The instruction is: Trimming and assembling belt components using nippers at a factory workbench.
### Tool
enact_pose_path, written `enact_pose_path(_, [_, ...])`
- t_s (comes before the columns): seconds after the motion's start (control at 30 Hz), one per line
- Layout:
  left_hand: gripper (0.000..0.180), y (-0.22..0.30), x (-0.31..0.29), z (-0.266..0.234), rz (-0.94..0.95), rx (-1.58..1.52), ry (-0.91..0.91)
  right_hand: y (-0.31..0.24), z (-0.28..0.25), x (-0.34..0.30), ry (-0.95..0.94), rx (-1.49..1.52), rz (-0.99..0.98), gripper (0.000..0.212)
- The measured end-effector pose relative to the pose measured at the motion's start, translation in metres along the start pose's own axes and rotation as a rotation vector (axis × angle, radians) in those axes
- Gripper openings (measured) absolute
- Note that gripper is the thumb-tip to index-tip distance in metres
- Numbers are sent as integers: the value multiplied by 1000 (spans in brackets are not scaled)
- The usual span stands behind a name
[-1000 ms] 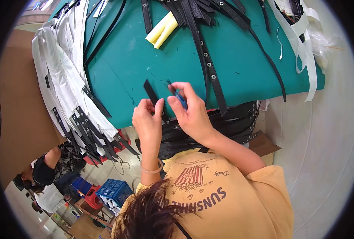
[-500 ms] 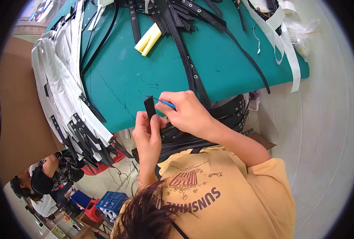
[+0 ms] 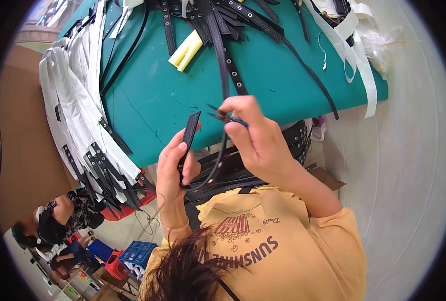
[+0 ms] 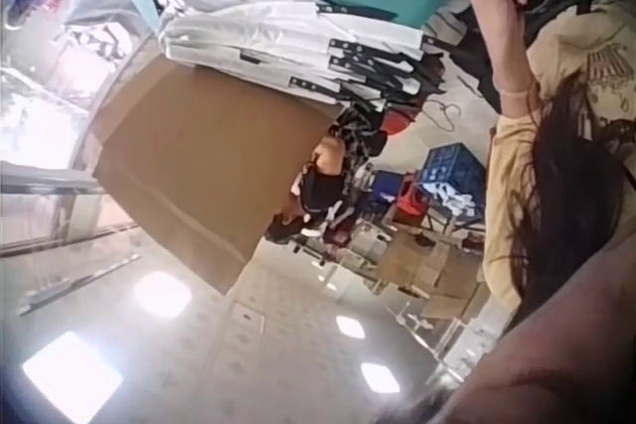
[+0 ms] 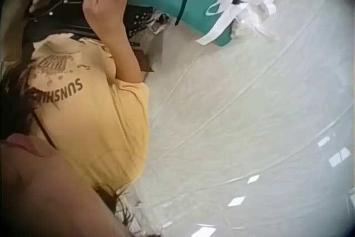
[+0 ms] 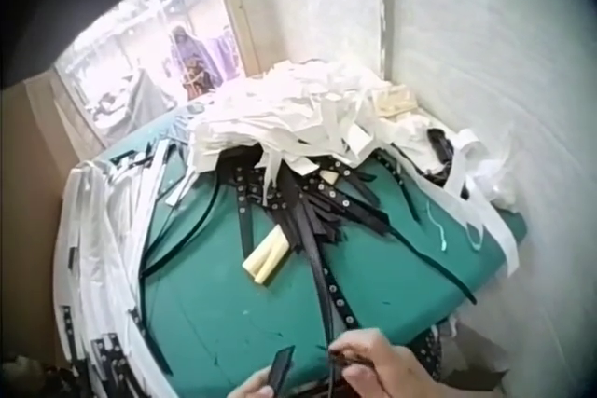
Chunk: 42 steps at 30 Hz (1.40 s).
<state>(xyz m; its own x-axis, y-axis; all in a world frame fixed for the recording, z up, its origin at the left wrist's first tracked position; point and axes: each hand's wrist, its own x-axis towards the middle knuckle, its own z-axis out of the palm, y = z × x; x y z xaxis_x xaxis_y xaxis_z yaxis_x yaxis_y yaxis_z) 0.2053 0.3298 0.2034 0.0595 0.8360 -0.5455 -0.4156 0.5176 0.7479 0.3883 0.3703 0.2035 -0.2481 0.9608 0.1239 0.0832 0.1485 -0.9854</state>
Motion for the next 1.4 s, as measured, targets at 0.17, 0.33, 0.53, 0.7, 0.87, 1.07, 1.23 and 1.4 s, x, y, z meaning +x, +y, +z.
enact_pose_path(0.17, [40,3,-10,4,-13,-23,51,16,5,-3,9,-570,-322,35])
enact_pose_path(0.33, [38,6,-15,3,-7,-82,-4,11,11,-9,-56,-593,-342,35])
enact_pose_path(0.53, [38,1,-17,2,15,-35,19,12,15,-7,-33,-584,-325,33])
enact_pose_path(0.7, [38,1,-18,1,37,-72,-24,13,15,-9,-39,-562,-297,27])
enact_pose_path(0.87, [37,1,-20,0,-5,-147,-18,13,14,1,55,-406,-214,18])
enact_pose_path(1.07, [38,2,-24,5,55,240,-37,1,13,15,-261,149,221,21])
enact_pose_path(1.23, [33,9,-25,15,199,18,-169,-6,16,33,-205,668,222,34])
enact_pose_path(1.4, [18,16,-38,28,553,772,251,-19,20,27,-155,838,428,36])
